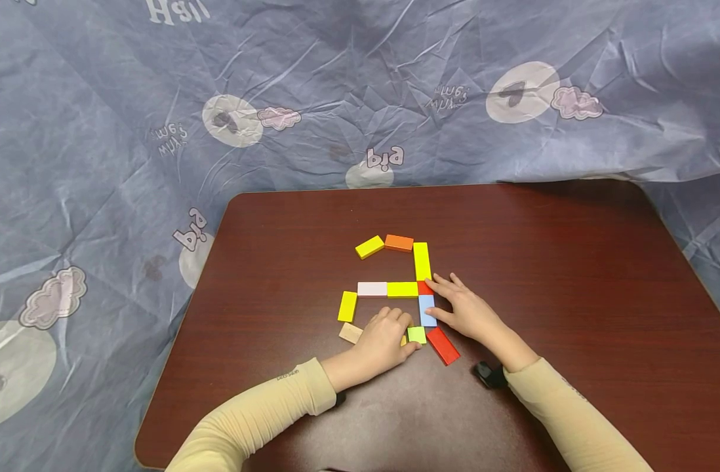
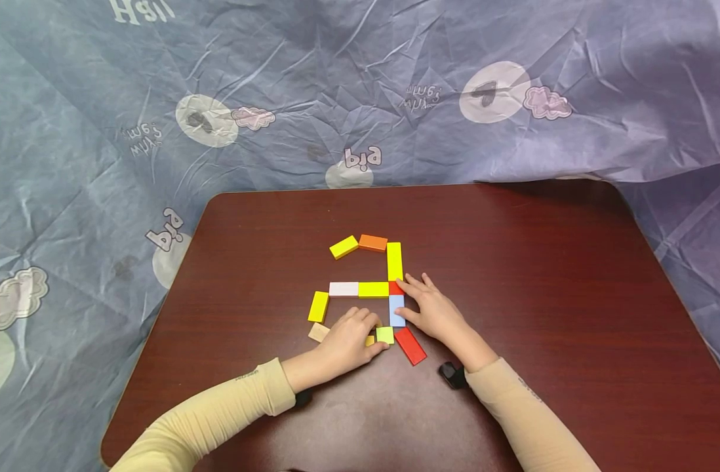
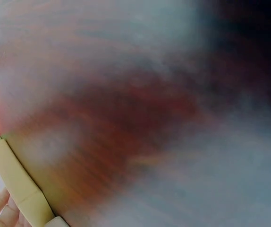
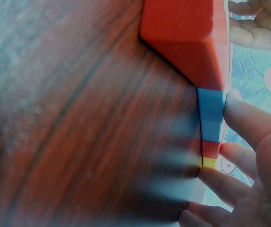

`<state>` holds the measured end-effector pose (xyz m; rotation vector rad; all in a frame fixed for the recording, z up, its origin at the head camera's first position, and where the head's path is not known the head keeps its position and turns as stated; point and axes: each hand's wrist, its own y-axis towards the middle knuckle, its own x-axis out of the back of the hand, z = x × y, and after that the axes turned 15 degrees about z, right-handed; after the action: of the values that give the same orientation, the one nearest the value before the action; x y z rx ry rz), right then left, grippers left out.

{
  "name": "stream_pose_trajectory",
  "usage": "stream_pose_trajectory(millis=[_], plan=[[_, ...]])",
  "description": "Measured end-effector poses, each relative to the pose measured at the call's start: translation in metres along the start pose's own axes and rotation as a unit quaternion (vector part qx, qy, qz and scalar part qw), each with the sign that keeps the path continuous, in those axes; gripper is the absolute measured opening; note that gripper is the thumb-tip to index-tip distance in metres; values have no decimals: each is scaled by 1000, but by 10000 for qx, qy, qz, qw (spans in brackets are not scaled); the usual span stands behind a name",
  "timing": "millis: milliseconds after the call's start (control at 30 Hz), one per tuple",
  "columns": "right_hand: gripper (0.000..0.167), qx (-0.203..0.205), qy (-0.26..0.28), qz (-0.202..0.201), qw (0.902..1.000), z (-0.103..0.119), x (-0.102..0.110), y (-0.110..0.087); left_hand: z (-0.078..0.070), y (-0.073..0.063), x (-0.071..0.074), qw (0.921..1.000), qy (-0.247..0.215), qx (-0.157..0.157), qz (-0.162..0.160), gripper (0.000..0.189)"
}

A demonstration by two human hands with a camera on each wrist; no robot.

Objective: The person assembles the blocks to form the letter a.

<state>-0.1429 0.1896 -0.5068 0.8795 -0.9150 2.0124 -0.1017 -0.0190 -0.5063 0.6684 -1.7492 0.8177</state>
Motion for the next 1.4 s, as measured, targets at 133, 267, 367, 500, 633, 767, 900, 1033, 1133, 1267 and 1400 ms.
stream_pose_trajectory(millis=[133,267,367,500,633,767,900,1033,1133,1267,1400], plan=[[64,6,-15,17,10000,-1,0,0,0,-1,0,10000,-26,6,-6,33],[64,7,1,30,10000,-1,0,0,0,-1,1,10000,-36,7,-22,32],[64,11,14,26,10000,-1,0,0,0,-2,1,10000,-36,0,-23,33],[66,-1,-4,57,10000,-1,0,0,1,-2,1,9998,-172,-20,82,40],[67,-6,-5,105,9999,-1,1,0,5,-4,3,9993,-286,-97,238,50],[67,-4,-6,118,9999,-1,1,1,10,-7,4,9990,-236,-216,325,54],[67,-5,-10,108,9999,-1,-1,2,12,-8,3,9987,-176,-295,379,54],[67,26,-40,55,10000,-2,-1,2,11,-8,2,9986,-191,-309,390,54],[66,18,-58,52,10000,-2,-1,2,11,-8,3,9983,-285,-281,434,57],[66,-5,-32,97,9999,-4,-2,3,14,-9,7,9970,-439,-184,614,59],[66,17,-12,115,9999,-3,-1,3,17,-14,11,9960,-352,-60,815,55]])
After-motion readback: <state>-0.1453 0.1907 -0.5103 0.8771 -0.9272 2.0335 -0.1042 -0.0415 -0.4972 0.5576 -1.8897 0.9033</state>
